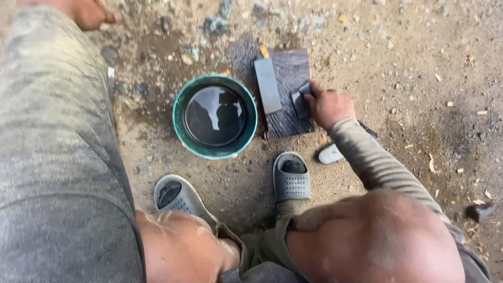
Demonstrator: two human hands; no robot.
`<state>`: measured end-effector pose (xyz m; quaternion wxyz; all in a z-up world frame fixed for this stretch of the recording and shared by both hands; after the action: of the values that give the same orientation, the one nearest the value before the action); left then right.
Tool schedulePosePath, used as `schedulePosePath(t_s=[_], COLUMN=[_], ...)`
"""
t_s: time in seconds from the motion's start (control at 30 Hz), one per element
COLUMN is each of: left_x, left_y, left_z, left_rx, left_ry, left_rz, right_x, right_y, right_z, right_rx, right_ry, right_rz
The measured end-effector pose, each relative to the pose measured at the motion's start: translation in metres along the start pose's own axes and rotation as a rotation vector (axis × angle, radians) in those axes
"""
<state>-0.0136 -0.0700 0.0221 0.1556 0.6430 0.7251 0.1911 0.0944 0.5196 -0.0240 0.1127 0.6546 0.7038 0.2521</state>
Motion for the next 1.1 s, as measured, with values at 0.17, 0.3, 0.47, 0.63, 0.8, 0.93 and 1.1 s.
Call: schedulePosePath(t_s=[0.17,0.3,0.47,0.63,0.8,0.93,1.1], left_x=[0.015,0.03,-0.026,-0.006,-0.019,-0.042,-0.077], left_y=[-0.018,-0.055,-0.149,-0.119,-0.129,-0.16,-0.218], left_z=[0.027,0.048,0.12,0.093,0.105,0.137,0.184], left_rx=[0.008,0.038,0.026,0.08,0.089,0.105,0.189], left_ry=[-0.005,-0.021,0.091,0.004,-0.063,-0.103,-0.028], left_rz=[-0.008,0.0,-0.043,-0.054,-0.032,0.039,0.207], right_x=[0.068,0.082,0.062,0.035,0.023,0.017,0.018], right_y=[-0.003,0.0,0.003,0.019,0.028,0.03,0.031], right_z=[0.021,0.067,0.076,0.038,0.036,0.034,0.031], right_rx=[-0.015,-0.099,0.086,0.451,0.531,0.476,0.457], right_ry=[-1.052,-1.754,-1.52,-0.775,-0.491,-0.461,-0.438], right_rz=[0.33,0.366,0.075,-0.24,-0.313,-0.323,-0.288])
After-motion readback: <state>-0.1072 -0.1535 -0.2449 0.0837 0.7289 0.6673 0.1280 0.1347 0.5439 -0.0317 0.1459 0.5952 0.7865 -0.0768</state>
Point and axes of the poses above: each hand's wrist, its own y-axis away from the middle knuckle, its own z-axis out of the palm, x = y × z, the point moved 7 cm from there along -y, towards the middle knuckle, and after that the axes turned 8 degrees about x, right-handed, at the moved point
